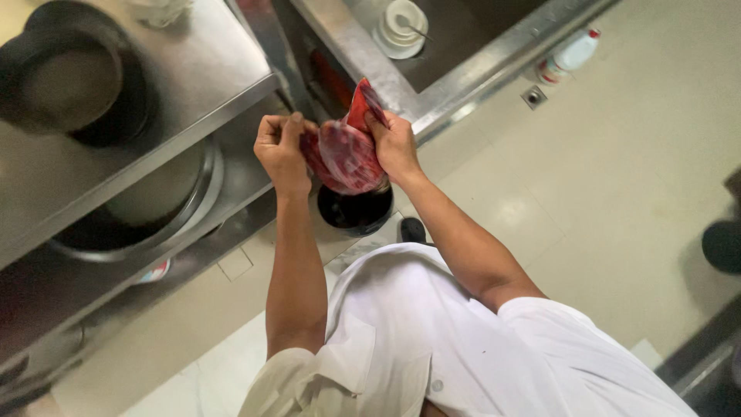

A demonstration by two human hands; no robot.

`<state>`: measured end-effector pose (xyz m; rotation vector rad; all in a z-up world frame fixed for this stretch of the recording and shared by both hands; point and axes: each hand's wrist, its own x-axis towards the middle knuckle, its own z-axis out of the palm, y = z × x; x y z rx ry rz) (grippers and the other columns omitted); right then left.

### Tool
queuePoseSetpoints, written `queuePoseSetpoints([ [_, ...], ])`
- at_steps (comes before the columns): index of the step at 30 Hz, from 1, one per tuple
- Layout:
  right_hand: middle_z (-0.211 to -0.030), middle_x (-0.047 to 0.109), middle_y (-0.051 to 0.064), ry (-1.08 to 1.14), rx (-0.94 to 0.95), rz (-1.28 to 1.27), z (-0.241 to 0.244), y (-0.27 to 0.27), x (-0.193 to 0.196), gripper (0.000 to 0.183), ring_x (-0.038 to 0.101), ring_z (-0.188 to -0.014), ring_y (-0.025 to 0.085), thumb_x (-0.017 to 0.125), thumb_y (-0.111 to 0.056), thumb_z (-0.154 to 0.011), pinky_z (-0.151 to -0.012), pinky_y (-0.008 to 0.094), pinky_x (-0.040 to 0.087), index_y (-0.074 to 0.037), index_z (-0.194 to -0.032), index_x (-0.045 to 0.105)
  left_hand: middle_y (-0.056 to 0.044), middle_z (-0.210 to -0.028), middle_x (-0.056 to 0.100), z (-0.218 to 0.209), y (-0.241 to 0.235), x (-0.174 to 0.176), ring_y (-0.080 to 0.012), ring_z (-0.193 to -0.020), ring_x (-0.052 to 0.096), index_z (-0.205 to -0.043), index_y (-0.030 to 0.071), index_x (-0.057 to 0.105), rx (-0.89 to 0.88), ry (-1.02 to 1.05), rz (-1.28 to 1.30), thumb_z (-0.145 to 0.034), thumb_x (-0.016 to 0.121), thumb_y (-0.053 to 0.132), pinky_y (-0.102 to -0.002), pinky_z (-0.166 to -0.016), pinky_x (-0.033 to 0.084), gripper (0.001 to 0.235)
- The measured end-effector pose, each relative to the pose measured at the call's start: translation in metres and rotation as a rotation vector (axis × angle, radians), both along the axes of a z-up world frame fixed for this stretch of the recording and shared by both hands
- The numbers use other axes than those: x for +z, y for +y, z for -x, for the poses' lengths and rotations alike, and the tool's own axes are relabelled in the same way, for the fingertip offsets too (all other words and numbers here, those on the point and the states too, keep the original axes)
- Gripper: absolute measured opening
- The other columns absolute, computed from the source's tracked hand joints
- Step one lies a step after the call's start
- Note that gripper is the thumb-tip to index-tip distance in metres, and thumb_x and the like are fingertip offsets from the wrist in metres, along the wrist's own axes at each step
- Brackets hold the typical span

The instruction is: The person peels the outer layers of a banana blossom by hand over a trash bin, removing multiple layers until the inner core is exposed. The person then walks to a cutting board and places the peeled blossom on it.

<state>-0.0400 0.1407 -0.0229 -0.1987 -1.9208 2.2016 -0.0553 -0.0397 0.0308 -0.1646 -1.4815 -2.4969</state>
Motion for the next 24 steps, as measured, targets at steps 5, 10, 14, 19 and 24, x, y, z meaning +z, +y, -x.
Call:
queuePoseSetpoints([
  [5,-0.086,0.075,0.01,0.091,-0.1,-0.462,0.002,-0.019,0.019,0.029,0.069,-0.079,0.016,0.064,-0.029,-0.102,-0.074,0.032,0.054,-0.002,-0.105,0.072,-0.011,-0.118,0.066,-0.063,0.019,0.02,-0.0164,-0.1,0.062,-0.127,0.0,0.062,0.47,0.086,0.529,-0.094,0.081,0.008,-0.03,-0.093,0.054,0.04],
  [10,-0.088,0.076,0.01,0.113,-0.052,-0.348,0.002,-0.037,0.024,0.03,0.069,-0.079,0.015,0.062,-0.03,-0.104,-0.073,0.031,0.055,-0.002,-0.104,0.071,-0.017,-0.14,0.058,-0.072,0.046,0.023,-0.0244,-0.127,0.061,-0.145,-0.001,0.045,0.607,-0.016,0.512,-0.09,0.08,0.012,-0.035,-0.111,0.05,0.067],
  [14,-0.089,0.077,0.01,0.152,-0.054,-0.322,0.003,-0.037,0.02,0.031,0.07,-0.08,0.014,0.063,-0.03,-0.103,-0.072,0.03,0.057,-0.001,-0.104,0.071,-0.014,-0.125,0.066,-0.067,0.042,0.013,-0.0221,-0.112,0.068,-0.137,-0.001,0.051,0.573,-0.121,0.396,-0.087,0.08,0.014,-0.033,-0.1,0.056,0.06],
  [19,-0.098,0.075,0.013,0.402,-0.038,-0.423,-0.001,-0.04,0.019,0.026,0.07,-0.087,0.019,0.065,-0.026,-0.105,-0.078,0.033,0.057,0.0,-0.108,0.071,-0.009,-0.105,0.071,-0.057,0.034,-0.016,-0.0174,-0.093,0.07,-0.118,0.0,0.061,0.495,-0.218,0.057,-0.081,0.087,0.007,-0.03,-0.082,0.06,0.046],
  [24,-0.114,0.072,0.013,0.561,0.008,-0.485,-0.001,-0.051,0.026,0.025,0.072,-0.102,0.025,0.062,-0.024,-0.108,-0.091,0.035,0.058,-0.002,-0.115,0.071,-0.011,-0.101,0.072,-0.028,0.028,-0.036,-0.0168,-0.089,0.069,-0.105,-0.002,0.068,0.592,-0.083,-0.228,-0.085,0.083,0.0,-0.029,-0.081,0.06,0.025],
])
